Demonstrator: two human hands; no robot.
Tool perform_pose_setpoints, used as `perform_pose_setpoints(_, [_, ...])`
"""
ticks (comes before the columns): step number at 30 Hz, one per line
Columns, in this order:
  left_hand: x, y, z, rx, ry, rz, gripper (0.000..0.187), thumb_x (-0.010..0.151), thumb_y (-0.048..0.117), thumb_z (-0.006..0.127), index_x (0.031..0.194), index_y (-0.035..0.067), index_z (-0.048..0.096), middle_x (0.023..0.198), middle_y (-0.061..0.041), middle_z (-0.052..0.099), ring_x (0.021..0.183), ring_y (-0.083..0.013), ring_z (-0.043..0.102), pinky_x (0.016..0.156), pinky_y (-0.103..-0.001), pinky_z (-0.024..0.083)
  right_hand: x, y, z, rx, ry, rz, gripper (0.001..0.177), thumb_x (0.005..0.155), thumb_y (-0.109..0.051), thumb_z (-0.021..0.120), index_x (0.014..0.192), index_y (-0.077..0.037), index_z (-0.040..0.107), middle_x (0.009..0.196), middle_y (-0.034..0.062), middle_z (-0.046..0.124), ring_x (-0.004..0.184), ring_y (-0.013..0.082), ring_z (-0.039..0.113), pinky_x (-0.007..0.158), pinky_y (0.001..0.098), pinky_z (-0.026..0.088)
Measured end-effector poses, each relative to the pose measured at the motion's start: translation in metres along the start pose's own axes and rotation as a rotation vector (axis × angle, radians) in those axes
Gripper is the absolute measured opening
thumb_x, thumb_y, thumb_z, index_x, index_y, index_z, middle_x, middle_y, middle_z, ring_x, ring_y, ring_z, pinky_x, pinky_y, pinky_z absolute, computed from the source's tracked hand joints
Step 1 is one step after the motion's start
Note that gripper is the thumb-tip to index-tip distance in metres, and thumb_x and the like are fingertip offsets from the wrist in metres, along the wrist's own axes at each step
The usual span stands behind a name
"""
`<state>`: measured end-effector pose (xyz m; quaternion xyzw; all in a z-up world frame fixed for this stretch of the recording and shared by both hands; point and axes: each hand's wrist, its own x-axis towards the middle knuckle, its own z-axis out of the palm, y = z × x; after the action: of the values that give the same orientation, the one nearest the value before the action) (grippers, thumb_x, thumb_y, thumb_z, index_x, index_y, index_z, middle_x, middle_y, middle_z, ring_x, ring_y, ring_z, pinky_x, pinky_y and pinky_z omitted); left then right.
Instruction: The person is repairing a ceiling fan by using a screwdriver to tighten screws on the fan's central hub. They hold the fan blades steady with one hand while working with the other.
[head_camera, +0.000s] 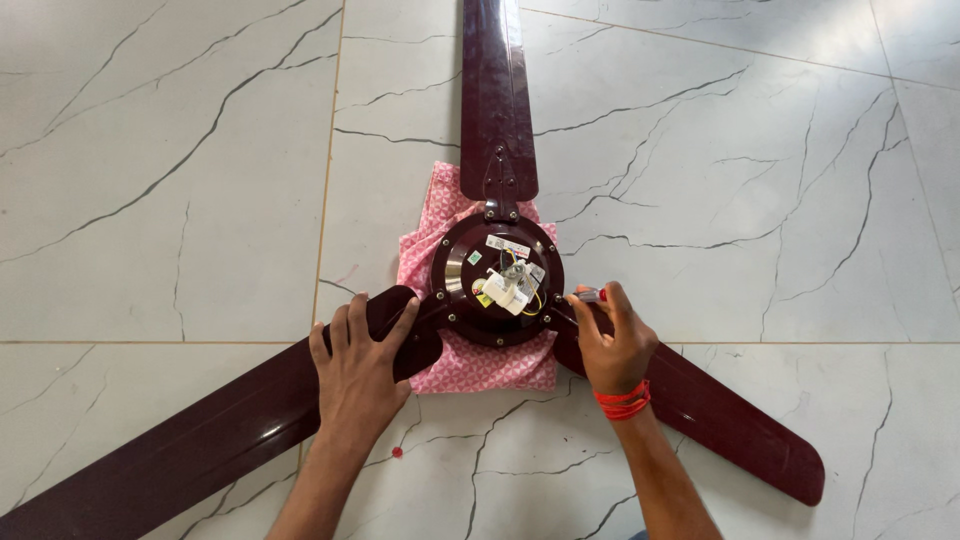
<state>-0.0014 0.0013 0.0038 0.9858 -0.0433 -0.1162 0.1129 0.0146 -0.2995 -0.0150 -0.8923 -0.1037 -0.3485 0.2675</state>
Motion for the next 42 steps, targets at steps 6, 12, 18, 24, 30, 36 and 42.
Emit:
perform_pose_setpoints(6, [0.001,0.000,-0.001,-0.018,0.002,-0.006,0.113,0.059,0.026,0.092,0.156,0.047,0.036,0.151,-0.012,0.029,0.141,-0.0327,0.029,0.117,-0.062,0.022,0.000,0.002,0.000,0.002,0.008,0.007,0.050,0.089,0.000,0.084,0.127,0.001,0.053,0.096,0.0183,0.076,0.092,0.0259,0.079,0.076,0.0330,0.065])
perform_pose_setpoints(12, [0.001,0.000,0.000,-0.012,0.015,-0.004,0.112,0.059,0.025,0.092,0.155,0.047,0.038,0.151,-0.013,0.031,0.141,-0.0327,0.030,0.116,-0.062,0.024,0.005,-0.006,-0.006,0.011,-0.022,0.047,0.048,0.088,0.001,0.084,0.126,0.001,0.054,0.098,0.0176,0.077,0.091,0.0242,0.078,0.077,0.0323,0.064])
perform_pose_setpoints(18, [0.001,-0.001,0.003,-0.026,0.045,0.010,0.111,0.058,0.025,0.092,0.153,0.046,0.041,0.150,-0.013,0.032,0.140,-0.0330,0.031,0.115,-0.062,0.026,0.013,-0.008,-0.024,0.283,-0.066,0.098,0.055,0.094,0.005,0.077,0.139,-0.003,0.046,0.104,0.0149,0.077,0.092,0.0200,0.078,0.079,0.0284,0.065])
perform_pose_setpoints(24, [0.002,-0.002,0.004,-0.016,0.031,0.011,0.106,0.059,0.025,0.092,0.149,0.045,0.040,0.150,-0.013,0.031,0.141,-0.0328,0.030,0.115,-0.062,0.025,0.009,-0.002,-0.026,0.325,-0.230,0.090,0.061,0.093,0.006,0.074,0.144,-0.008,0.044,0.108,0.0170,0.077,0.097,0.0212,0.078,0.078,0.0275,0.065])
perform_pose_setpoints(30, [0.002,-0.002,0.004,-0.009,0.017,0.006,0.107,0.059,0.026,0.093,0.150,0.045,0.039,0.150,-0.013,0.031,0.141,-0.0330,0.030,0.115,-0.063,0.025,0.003,0.003,-0.024,0.423,-0.353,0.063,0.060,0.094,0.007,0.071,0.145,-0.008,0.041,0.117,0.0161,0.075,0.105,0.0216,0.077,0.083,0.0282,0.066])
perform_pose_setpoints(36, [0.000,-0.002,0.003,-0.006,0.041,0.022,0.107,0.058,0.025,0.092,0.150,0.044,0.039,0.151,-0.014,0.032,0.141,-0.0333,0.030,0.115,-0.062,0.025,0.012,-0.003,-0.029,0.376,-0.424,0.101,0.048,0.092,0.008,0.070,0.133,-0.006,0.048,0.118,0.0142,0.075,0.106,0.0217,0.077,0.083,0.0287,0.065])
perform_pose_setpoints(42, [0.002,-0.001,0.003,-0.001,0.009,0.006,0.113,0.058,0.026,0.093,0.155,0.046,0.039,0.151,-0.014,0.031,0.141,-0.0331,0.029,0.115,-0.062,0.023,0.016,-0.006,-0.030,0.393,-0.416,0.189,0.035,0.091,0.006,0.072,0.120,-0.005,0.055,0.111,0.0121,0.076,0.092,0.0169,0.078,0.073,0.0260,0.065])
